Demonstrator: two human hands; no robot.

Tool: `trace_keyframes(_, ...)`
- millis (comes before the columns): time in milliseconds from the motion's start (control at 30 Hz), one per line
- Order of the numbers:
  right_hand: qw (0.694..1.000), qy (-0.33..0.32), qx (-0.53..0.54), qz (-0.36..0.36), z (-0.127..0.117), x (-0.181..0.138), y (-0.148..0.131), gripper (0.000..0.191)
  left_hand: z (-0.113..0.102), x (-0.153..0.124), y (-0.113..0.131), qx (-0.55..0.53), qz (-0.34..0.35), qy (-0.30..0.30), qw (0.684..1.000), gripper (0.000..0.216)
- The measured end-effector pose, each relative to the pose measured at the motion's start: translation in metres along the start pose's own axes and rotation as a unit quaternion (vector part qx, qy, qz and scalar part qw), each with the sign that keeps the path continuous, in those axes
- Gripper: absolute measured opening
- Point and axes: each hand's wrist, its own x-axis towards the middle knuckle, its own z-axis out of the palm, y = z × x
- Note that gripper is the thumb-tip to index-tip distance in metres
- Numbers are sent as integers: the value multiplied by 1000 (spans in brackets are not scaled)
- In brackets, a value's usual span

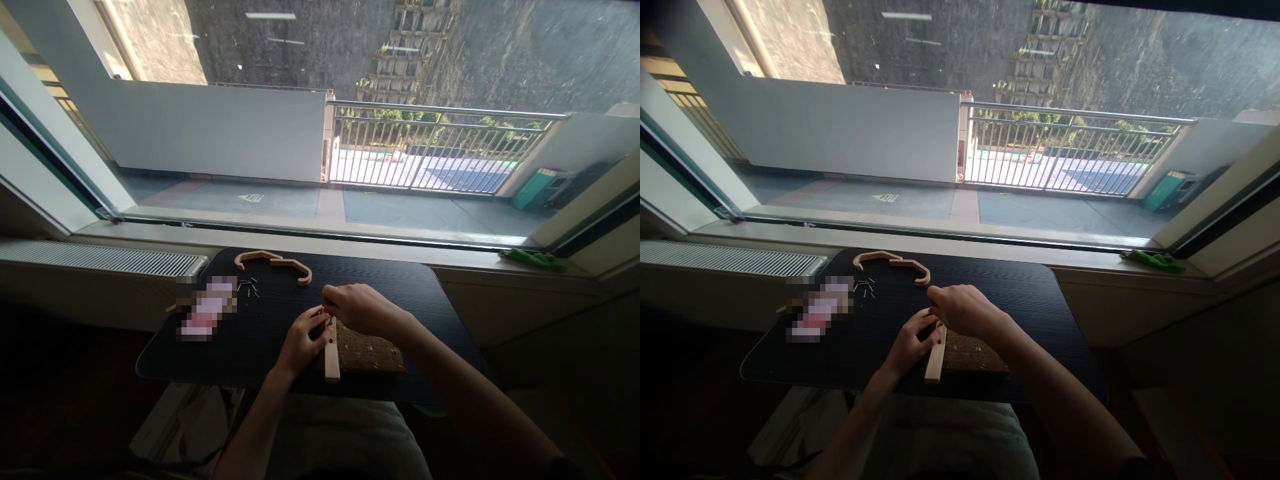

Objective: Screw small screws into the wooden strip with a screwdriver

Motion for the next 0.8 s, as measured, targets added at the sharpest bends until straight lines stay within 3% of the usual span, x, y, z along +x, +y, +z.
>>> trace_keyframes(800,998,14,-15,53,0,-1,-14,20,0,0,1,8,9,-7,1000,20)
